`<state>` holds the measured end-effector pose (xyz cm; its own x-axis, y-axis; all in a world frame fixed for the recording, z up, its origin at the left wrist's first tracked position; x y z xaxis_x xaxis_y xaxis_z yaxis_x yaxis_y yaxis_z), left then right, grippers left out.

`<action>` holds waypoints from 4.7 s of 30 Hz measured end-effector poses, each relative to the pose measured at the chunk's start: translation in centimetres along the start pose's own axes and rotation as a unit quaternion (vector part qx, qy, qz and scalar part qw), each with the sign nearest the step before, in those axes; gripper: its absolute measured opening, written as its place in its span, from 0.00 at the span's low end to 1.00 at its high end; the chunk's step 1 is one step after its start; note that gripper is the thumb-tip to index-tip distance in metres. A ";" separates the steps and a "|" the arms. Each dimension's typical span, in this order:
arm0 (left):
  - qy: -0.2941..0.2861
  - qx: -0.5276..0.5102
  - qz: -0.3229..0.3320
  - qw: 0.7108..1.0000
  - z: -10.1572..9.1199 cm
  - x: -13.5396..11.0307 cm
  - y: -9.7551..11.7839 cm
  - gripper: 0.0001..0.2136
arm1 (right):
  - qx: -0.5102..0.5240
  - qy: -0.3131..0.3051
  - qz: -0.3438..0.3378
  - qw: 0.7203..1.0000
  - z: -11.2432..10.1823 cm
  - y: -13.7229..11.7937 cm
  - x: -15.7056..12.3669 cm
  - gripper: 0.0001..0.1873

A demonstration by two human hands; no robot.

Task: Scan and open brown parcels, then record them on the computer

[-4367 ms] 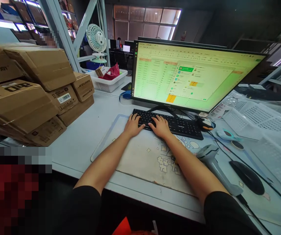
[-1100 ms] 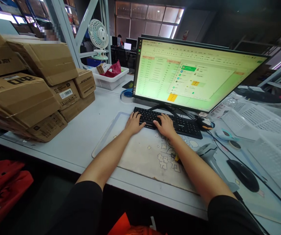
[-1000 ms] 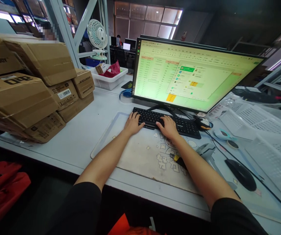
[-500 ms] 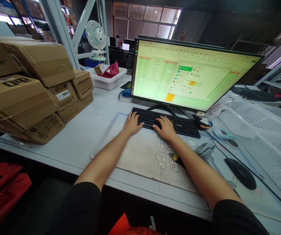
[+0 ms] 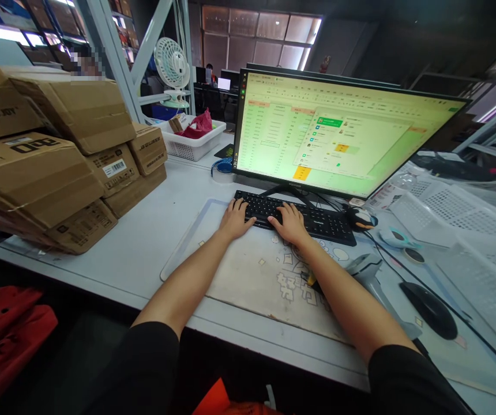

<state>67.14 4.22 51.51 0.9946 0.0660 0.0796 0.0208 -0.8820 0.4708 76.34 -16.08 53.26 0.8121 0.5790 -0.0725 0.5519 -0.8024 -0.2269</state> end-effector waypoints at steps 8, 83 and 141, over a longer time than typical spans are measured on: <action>-0.010 0.058 -0.017 0.998 -0.3 0.4 2.3 0.36 | 0.017 0.008 0.016 1.000 -0.6 0.1 -0.4 0.34; -0.010 0.080 -0.128 0.988 -0.8 0.7 1.4 0.38 | 0.072 0.267 0.125 0.953 -2.2 27.2 -30.0 0.33; -0.026 0.107 -0.083 0.991 -0.1 1.3 1.6 0.36 | 0.045 0.189 0.086 0.977 -10.1 19.6 -24.7 0.29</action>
<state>68.46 2.93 52.45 0.9796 0.1985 -0.0315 0.1994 -0.9399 0.2770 69.06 -47.58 60.44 0.9126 0.3293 0.2423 0.3965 -0.8574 -0.3281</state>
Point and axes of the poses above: each hand's wrist, its own x-axis towards the middle knuckle, its own z-axis out of the palm, y = z × x, the point moved 3 cm from there along x, towards the middle knuckle, and after that the axes turned 15 degrees about -y, right-handed, at the moved point
